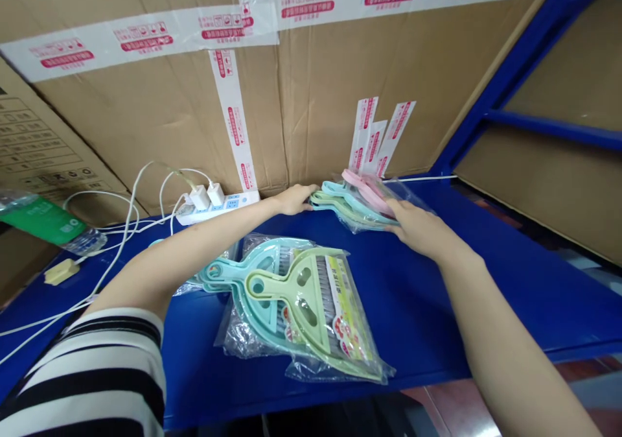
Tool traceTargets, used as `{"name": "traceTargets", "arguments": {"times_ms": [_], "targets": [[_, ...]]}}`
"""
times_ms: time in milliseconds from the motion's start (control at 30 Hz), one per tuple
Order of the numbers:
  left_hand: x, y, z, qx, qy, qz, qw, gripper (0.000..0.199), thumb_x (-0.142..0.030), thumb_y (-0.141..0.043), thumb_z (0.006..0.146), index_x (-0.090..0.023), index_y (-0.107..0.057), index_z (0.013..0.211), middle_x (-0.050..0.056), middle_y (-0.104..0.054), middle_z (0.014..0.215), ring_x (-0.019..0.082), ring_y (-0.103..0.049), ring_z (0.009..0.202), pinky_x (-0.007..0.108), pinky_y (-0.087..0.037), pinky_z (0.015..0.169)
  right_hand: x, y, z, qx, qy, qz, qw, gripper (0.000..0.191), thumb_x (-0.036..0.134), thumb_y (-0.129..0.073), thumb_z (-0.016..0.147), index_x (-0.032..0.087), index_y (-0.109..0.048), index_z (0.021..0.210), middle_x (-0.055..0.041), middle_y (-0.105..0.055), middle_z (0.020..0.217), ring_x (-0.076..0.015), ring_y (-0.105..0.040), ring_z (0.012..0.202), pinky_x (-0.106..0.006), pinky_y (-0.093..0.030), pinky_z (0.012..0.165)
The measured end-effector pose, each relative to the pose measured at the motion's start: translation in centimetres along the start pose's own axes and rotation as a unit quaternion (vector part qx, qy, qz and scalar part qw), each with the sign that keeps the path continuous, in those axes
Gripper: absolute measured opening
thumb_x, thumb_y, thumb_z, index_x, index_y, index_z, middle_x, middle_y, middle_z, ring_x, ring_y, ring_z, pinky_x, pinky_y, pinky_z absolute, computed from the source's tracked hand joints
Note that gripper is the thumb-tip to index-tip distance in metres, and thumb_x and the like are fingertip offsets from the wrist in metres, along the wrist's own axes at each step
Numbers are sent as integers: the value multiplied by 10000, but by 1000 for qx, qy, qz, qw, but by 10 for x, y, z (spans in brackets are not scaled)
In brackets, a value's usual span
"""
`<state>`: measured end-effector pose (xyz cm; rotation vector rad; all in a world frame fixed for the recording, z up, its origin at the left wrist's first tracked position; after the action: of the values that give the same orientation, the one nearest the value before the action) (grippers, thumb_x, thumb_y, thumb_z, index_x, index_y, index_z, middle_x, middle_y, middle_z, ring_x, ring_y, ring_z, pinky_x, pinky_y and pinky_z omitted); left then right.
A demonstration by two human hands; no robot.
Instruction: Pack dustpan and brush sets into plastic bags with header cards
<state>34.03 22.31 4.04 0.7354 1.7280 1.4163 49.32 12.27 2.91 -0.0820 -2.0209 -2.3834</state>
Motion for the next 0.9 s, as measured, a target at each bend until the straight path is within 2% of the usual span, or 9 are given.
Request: {"name": "traceTargets", "arguments": {"times_ms": [133,233,300,400,500,533,600,700,900], "targets": [[0,27,-43,-5,16,43,999,364,-141,-562,860,-118,-557,1223,136,-663,1235,231,-644,1099,316,-479,934,-4,-8,1,-19,15,2,1000,575,232,-514,835,167,-460,1403,-183,-642,1267,-351,-650,1101,-464,-541,867],[5,55,-106,-27,52,83,995,292,-139,-401,916,-117,-612,1117,150,-687,1137,252,-653,1050,382,-478,918,6,-2,-4,-80,51,9,995,724,280,-529,819,127,-326,1498,-219,-526,1416,-407,-515,1285,-552,-476,977],[15,66,-158,-46,115,134,983,349,-242,-335,961,-115,-592,1160,160,-695,1081,258,-672,966,389,-505,839,20,7,-10,-127,78,21,989,731,324,-501,854,107,-286,1518,-232,-434,1497,-424,-380,1390,-596,-419,1031],[29,48,-230,-26,204,114,972,394,-264,-309,955,-97,-560,1210,150,-708,973,267,-688,869,393,-526,757,62,15,-25,-132,164,62,976,662,417,-412,936,97,-325,1508,-222,-342,1563,-374,-212,1476,-594,-306,1125],[27,6,-273,-19,208,28,978,446,-135,-309,899,-105,-474,1312,121,-707,1003,227,-693,893,368,-537,794,108,9,-51,-36,244,118,962,662,517,-386,956,193,-337,1531,-152,-362,1575,-346,-206,1480,-600,-324,1118],[24,-6,-279,-34,193,7,981,473,-126,-336,888,-108,-433,1350,130,-694,1064,219,-685,939,366,-537,834,122,4,-64,8,263,129,956,660,528,-387,958,242,-309,1547,-112,-316,1603,-337,-179,1486,-596,-342,1110],[16,-24,-285,-80,154,-25,985,518,-168,-413,895,-117,-356,1407,151,-648,1180,227,-644,1061,383,-529,910,141,1,-90,33,288,137,947,694,564,-416,943,309,-247,1566,-58,-234,1633,-345,-97,1489,-600,-363,1095],[16,-34,-284,-159,138,-44,977,479,-235,-477,925,-165,-366,1386,146,-613,1229,254,-608,1133,434,-533,933,159,-7,-124,58,313,134,938,782,567,-465,931,333,-105,1584,-43,-194,1637,-344,-161,1475,-543,-461,1040],[12,-37,-269,-202,108,-29,973,503,-237,-567,919,-194,-371,1381,127,-640,1201,278,-619,1148,448,-542,941,167,-8,-152,-35,338,103,935,789,509,-461,957,286,-50,1593,-68,-200,1630,-349,-200,1462,-527,-502,1005]]}}
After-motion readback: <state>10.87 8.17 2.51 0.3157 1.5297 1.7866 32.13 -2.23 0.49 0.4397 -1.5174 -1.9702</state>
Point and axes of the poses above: each hand's wrist, its own z-axis towards the middle knuckle, its own y-axis out of the back of the hand, x = y × z, the point moved 9 cm from there along z, towards the middle knuckle
